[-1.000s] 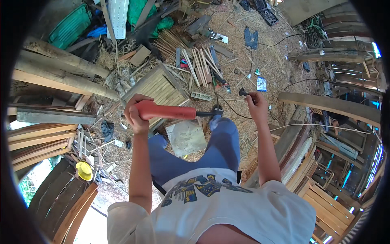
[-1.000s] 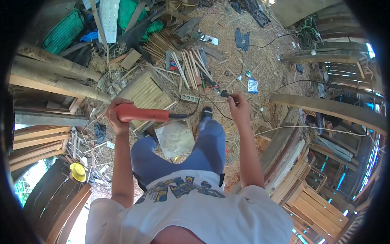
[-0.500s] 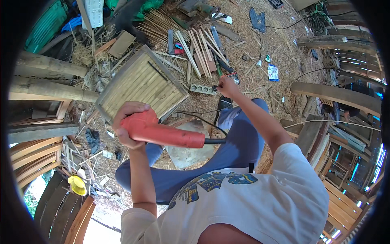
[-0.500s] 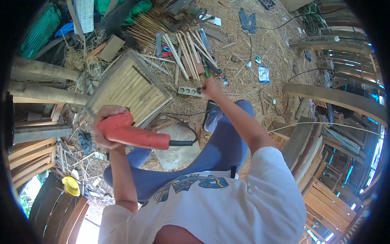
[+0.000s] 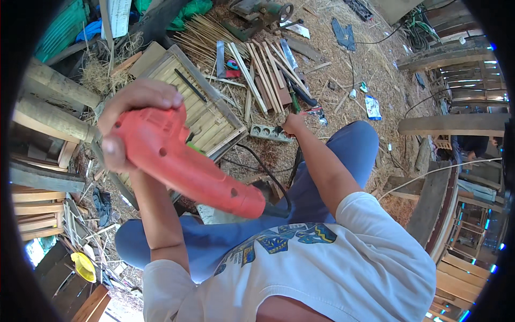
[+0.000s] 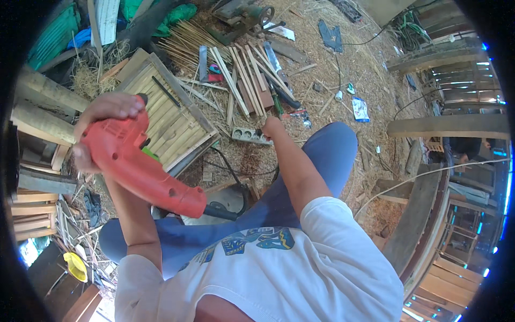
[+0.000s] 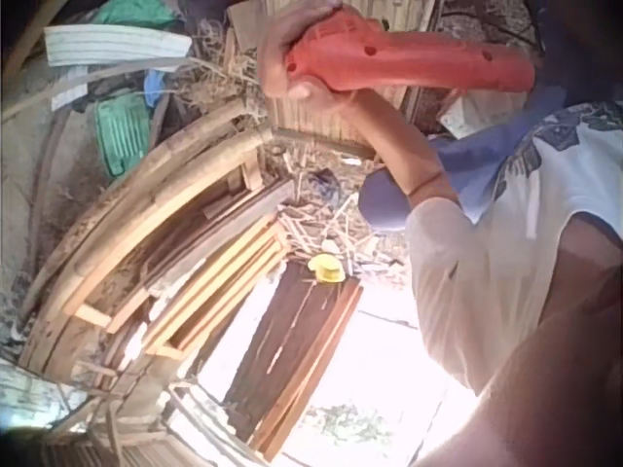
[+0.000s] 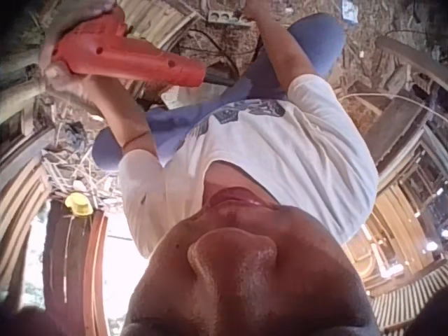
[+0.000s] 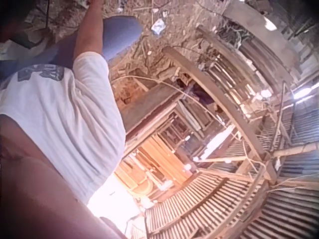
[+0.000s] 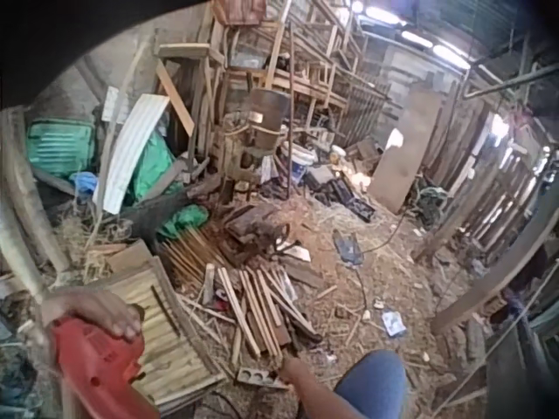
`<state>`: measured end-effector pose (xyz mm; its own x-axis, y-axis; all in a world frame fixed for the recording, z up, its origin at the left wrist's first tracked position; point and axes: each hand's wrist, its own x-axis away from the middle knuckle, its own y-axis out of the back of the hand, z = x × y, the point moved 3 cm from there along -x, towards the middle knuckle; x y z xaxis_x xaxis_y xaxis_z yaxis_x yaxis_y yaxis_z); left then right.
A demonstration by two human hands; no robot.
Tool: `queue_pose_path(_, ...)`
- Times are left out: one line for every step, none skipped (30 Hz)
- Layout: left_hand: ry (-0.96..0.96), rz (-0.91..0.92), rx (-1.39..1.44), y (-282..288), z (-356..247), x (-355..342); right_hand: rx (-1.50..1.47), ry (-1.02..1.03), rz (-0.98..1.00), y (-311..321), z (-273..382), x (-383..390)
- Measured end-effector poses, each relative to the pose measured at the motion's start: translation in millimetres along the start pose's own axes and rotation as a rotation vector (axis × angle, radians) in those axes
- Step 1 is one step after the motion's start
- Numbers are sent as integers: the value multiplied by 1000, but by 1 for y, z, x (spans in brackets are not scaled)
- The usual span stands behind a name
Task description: The person holds a wooden strip against a partially assembled wooden frame and uses a power drill to drive several screws through the strip and into the frame.
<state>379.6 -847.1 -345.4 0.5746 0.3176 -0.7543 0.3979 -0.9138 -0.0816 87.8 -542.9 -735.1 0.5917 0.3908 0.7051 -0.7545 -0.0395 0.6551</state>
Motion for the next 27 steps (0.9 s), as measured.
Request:
queue_pose_path(-13, 3, 3, -6, 2, 2, 0, 2, -14, 0, -9, -6)
queue_pose_path(27, 41, -75, -15, 4, 0, 120, 2, -73, 3, -18, -10)
queue_pose_path(68, 79, -151, -24, 6, -1, 239, -1, -131, 6, -27, -15)
queue_pose_path(97, 71, -193, -28, 3, 2, 237, 11, -123, -2, -21, -15)
queue_pose_path(104, 72, -204, -29, -2, 6, 224, 35, -150, -9, -16, -15)
queue_pose_path(137, 92, -255, -31, -6, 9, 211, 56, -176, -16, -13, -14)
queue_pose_path(156, 116, -291, -35, -5, 10, 208, 49, -182, -18, -21, -18)
queue_pose_path(151, 120, -282, -38, -3, 10, 233, 62, -250, -19, -28, -21)
queue_pose_path(139, 116, -256, -40, 0, 11, 259, 72, -318, -18, -36, -23)
queue_pose_path(133, 111, -241, -39, 1, 12, 256, 71, -315, -23, -35, -23)
queue_pose_path(137, 113, -240, -37, 2, 13, 290, 88, -328, -29, -32, -24)
queue_pose_path(138, 124, -232, -36, 3, 13, 324, 104, -341, -32, -31, -23)
queue_pose_path(140, 130, -233, -32, 3, 15, 326, 111, -336, -34, -27, -22)
queue_pose_path(144, 127, -240, -27, 4, 17, 292, 102, -321, -37, -25, -19)
queue_pose_path(147, 112, -228, -20, 4, 19, 258, 92, -305, -40, -21, -17)
queue_pose_path(146, 101, -204, -17, 5, 20, 257, 88, -306, -40, -22, -18)
queue_pose_path(147, 103, -201, -14, 5, 20, 266, 83, -320, -39, -23, -19)
queue_pose_path(157, 76, -181, -10, 4, 21, 275, 79, -333, -39, -23, -19)
queue_pose_path(164, 46, -161, -7, 4, 21, 276, 77, -334, -41, -23, -20)
queue_pose_path(164, 46, -160, -6, 5, 20, 288, 116, -326, -43, -20, -21)
queue_pose_path(151, 57, -171, -6, 5, 19, 300, 156, -317, -46, -18, -22)
queue_pose_path(137, 66, -179, -7, 8, 18, 303, 153, -317, -49, -20, -23)
queue_pose_path(137, 63, -175, -7, 12, 18, 329, 145, -343, -53, -23, -22)
queue_pose_path(128, 84, -166, -8, 18, 17, 355, 137, -369, -54, -26, -22)
queue_pose_path(121, 106, -159, -8, 21, 17, 355, 135, -367, -56, -27, -21)
queue_pose_path(123, 106, -157, -9, 24, 17, 358, 191, -366, -55, -28, -20)
queue_pose_path(140, 113, -174, -10, 27, 17, 360, 244, -365, -55, -29, -18)
